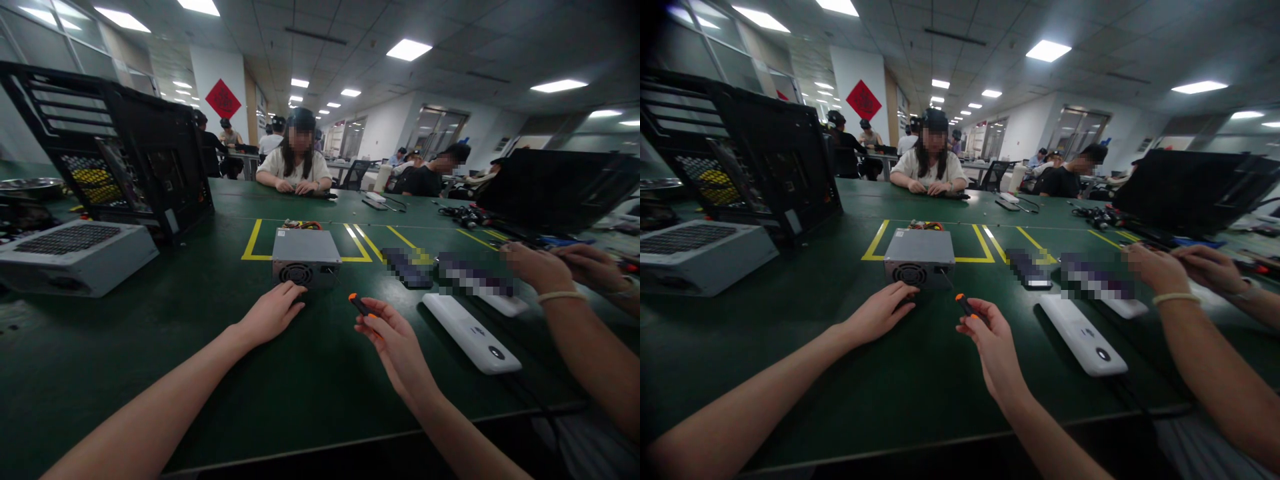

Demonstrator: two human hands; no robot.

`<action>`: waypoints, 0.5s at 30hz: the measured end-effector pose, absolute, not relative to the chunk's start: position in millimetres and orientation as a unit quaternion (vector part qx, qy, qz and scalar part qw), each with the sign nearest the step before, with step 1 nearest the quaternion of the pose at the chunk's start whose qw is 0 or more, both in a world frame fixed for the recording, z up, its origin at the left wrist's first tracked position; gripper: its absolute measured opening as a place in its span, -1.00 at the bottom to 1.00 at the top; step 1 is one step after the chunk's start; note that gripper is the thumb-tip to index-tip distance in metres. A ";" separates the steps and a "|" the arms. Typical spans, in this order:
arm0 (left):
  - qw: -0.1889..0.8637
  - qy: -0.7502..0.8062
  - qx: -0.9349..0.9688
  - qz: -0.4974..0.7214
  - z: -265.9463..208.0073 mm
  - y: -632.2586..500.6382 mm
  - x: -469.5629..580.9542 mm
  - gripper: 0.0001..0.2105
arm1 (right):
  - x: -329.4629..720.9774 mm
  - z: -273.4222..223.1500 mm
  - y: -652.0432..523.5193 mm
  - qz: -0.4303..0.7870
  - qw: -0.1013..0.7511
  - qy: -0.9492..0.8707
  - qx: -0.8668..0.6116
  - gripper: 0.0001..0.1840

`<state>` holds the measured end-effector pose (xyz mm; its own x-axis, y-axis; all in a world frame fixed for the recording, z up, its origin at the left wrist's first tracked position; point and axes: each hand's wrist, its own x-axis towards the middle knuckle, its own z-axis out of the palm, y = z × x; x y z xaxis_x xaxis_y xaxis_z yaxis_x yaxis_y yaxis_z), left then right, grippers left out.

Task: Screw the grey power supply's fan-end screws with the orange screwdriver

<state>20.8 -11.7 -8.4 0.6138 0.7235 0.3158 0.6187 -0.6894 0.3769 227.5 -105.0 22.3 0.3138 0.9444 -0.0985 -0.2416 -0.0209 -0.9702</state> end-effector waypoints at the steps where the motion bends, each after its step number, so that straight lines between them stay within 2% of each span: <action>1: 0.117 0.376 0.891 0.227 -8.9 -11.5 20.7 -0.71 | 228.0 20.8 -106.0 0.480 0.610 -0.343 -0.530 -0.65; 7: 0.118 0.391 0.882 0.234 -16.1 -7.8 24.1 -0.79 | 237.2 9.3 -112.0 0.411 0.582 -0.434 -0.551 -0.70; 11: 0.076 0.456 0.860 0.217 -14.5 -3.2 45.4 -0.79 | 248.4 27.0 -110.1 0.252 0.557 -0.545 -0.574 -0.69; 15: 0.043 0.492 0.852 0.173 -9.8 2.2 79.3 -0.78 | 257.1 62.0 -94.6 0.111 0.568 -0.595 -0.557 -0.67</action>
<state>79.3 2.2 -9.8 0.4565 0.8531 0.2525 0.8237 -0.5125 0.2426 257.1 -94.6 62.0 0.2671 0.7890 0.5533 0.5376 0.3545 -0.7651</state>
